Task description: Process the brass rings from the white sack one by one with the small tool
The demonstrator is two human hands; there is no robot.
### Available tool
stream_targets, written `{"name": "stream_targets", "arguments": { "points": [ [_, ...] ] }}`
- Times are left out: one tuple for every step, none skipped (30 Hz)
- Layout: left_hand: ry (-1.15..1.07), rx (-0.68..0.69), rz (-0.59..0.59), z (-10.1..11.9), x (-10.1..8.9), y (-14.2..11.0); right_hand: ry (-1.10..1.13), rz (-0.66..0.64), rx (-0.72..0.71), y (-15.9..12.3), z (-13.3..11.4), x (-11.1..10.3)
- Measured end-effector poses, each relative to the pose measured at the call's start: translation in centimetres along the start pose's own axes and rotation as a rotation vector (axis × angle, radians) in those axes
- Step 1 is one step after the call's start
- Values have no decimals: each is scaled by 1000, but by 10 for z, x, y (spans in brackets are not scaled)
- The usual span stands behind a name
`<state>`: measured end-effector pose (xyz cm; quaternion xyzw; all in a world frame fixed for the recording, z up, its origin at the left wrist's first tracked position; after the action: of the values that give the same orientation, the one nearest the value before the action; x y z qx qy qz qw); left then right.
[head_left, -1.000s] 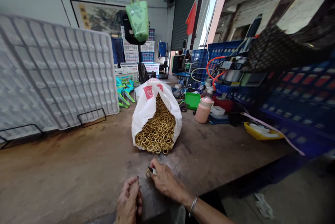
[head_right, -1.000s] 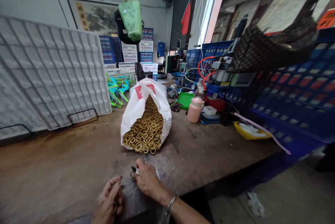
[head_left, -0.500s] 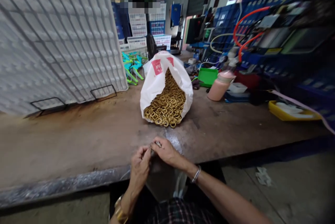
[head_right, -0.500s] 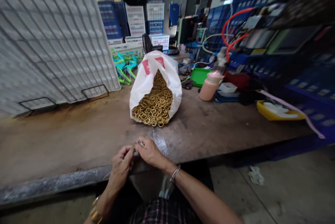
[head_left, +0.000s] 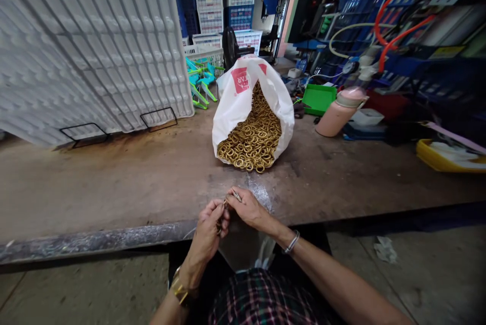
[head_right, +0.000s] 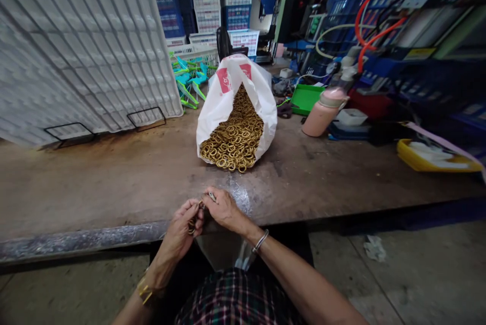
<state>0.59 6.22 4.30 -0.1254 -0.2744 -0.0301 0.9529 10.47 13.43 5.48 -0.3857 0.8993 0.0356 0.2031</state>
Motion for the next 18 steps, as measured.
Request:
{"name": "stream_targets", "arguments": {
  "points": [
    [-16,3,-3,0,-1,0,6,-1,-4,0,0,0],
    [-30,6,-8,0,-1,-1,14,-4,-10,0,0,1],
    [-44,11,-14,0,-1,-1,24,-7,-18,0,-1,1],
    [-56,15,-21,-1,-2,-1,34,-7,-27,0,-1,1],
    [-66,18,-25,-1,-2,-1,43,-9,-34,0,-2,2],
    [-73,19,-28,-1,-2,0,51,-11,-39,0,-2,2],
    [-78,22,-28,-1,-2,0,58,-12,-43,0,-3,2],
    [-81,27,-27,-2,-2,0,63,-14,-46,0,-3,2],
    [-83,34,-25,-2,-2,0,66,-16,-49,0,-4,1],
    [-83,41,-25,-1,-2,1,70,-22,-52,0,-5,1],
    [-83,48,-23,-1,-3,1,73,-24,-51,0,-5,1],
    [-83,53,-19,-1,-3,1,67,-19,-45,0,-4,1],
    [-80,56,-10,0,-4,1,45,-9,-32,0,-3,0],
    [-75,57,3,0,-4,0,1,0,-15,-1,-2,0],
    [-66,58,18,1,-4,0,-66,3,2,-1,-1,0],
    [-55,60,31,1,-4,-1,-154,-3,12,-2,0,0],
    [-39,63,43,2,-4,-1,-250,-20,16,-3,1,1],
    [-20,65,49,2,-4,-1,-342,-48,12,-4,1,2]
  ]
}}
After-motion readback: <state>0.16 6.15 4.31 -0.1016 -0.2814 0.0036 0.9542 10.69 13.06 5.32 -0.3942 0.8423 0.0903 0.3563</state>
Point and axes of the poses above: each hand's wrist, its own y-axis towards the middle knuckle, its own x-axis out of the palm, z = x × y, the point moved 3 cm from there along y, towards the middle knuckle, and after that the axes turned 14 degrees about -z, right-handed, at the moved point
